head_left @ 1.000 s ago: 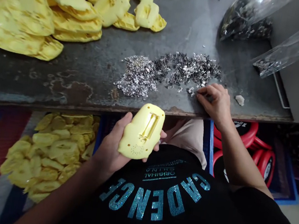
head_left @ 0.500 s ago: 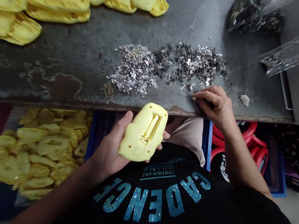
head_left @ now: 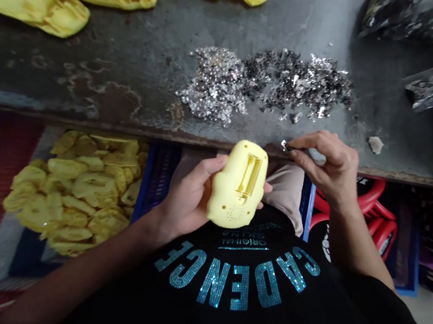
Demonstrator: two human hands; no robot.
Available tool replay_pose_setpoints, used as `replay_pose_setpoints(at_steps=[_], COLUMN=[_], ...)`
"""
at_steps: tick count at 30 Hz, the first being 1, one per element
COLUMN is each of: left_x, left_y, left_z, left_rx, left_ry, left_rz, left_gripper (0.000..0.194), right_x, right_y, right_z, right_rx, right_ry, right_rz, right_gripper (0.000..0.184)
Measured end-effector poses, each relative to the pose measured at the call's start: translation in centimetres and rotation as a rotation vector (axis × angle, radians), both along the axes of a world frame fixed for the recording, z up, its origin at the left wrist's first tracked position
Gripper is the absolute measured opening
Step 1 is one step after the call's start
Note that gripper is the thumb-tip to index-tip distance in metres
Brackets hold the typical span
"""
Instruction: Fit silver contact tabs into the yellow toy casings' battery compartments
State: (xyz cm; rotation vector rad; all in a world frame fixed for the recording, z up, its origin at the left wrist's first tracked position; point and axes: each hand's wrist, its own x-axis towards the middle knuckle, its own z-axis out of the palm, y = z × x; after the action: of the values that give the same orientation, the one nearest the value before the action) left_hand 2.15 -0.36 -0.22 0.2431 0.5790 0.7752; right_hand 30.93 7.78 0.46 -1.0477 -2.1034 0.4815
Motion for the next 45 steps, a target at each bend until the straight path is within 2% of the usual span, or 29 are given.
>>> replay_pose_setpoints(at_steps=[4, 8, 13, 17, 24, 30, 34, 37, 39, 41, 43, 45], left_x=[0.7, 0.9, 0.9, 0.7, 0.6, 0.2, 0.7, 1.5, 1.9, 1.9, 1.5, 0.9], left_y=[-0.4, -0.7, -1.2, -1.5, -1.6, -1.5, -1.5, -1.8, -2.2, -2.8, -3.4, -4.1], left_z=[0.5, 1.1, 1.6, 1.7, 0.5, 0.0, 0.4, 1.0, 1.3, 1.5, 1.6, 1.9], left_rx=[0.046, 0.072, 0.103, 0.074, 0.094, 0.104, 0.122, 0.145, 0.185, 0.247, 0.309, 0.357], left_ry=[0.010, 0.013, 0.008, 0.029, -0.090, -0.137, -0.109, 0.025, 0.163, 0.287, 0.386, 0.472], left_rz=[-0.002, -0.025, -0.036, -0.035, -0.050, -0.082, -0.084, 0.031, 0.131, 0.189, 0.207, 0.203], left_gripper=[0.069, 0.069, 0.061, 0.063, 0.060, 0.068, 0.073, 0.072, 0.067, 0.063, 0.059, 0.055], right_x=[-1.9, -2.8, -3.2, -3.3, -3.2, -3.2, -3.1, -2.9, -2.8, -2.9, -3.0, -3.3], right_y=[-1.9, -2.5, -2.8, -3.0, -3.5, -4.2, -4.3, -3.6, -3.0, -2.6, -2.6, -3.0], right_z=[2.4, 3.4, 3.6, 3.6, 3.6, 2.7, 2.8, 3.7, 4.3, 4.5, 4.1, 3.2], right_rx=[0.088, 0.180, 0.275, 0.300, 0.399, 0.407, 0.322, 0.042, -0.177, -0.299, -0.307, -0.253], right_ry=[0.035, -0.033, -0.112, -0.132, -0.196, -0.137, -0.052, 0.012, 0.017, 0.022, 0.049, 0.101], right_rz=[0.133, 0.189, 0.220, 0.246, 0.244, 0.182, 0.133, 0.173, 0.227, 0.254, 0.245, 0.210], right_gripper=[0.004, 0.007, 0.017, 0.025, 0.024, 0.031, 0.027, 0.017, 0.024, 0.029, 0.027, 0.024])
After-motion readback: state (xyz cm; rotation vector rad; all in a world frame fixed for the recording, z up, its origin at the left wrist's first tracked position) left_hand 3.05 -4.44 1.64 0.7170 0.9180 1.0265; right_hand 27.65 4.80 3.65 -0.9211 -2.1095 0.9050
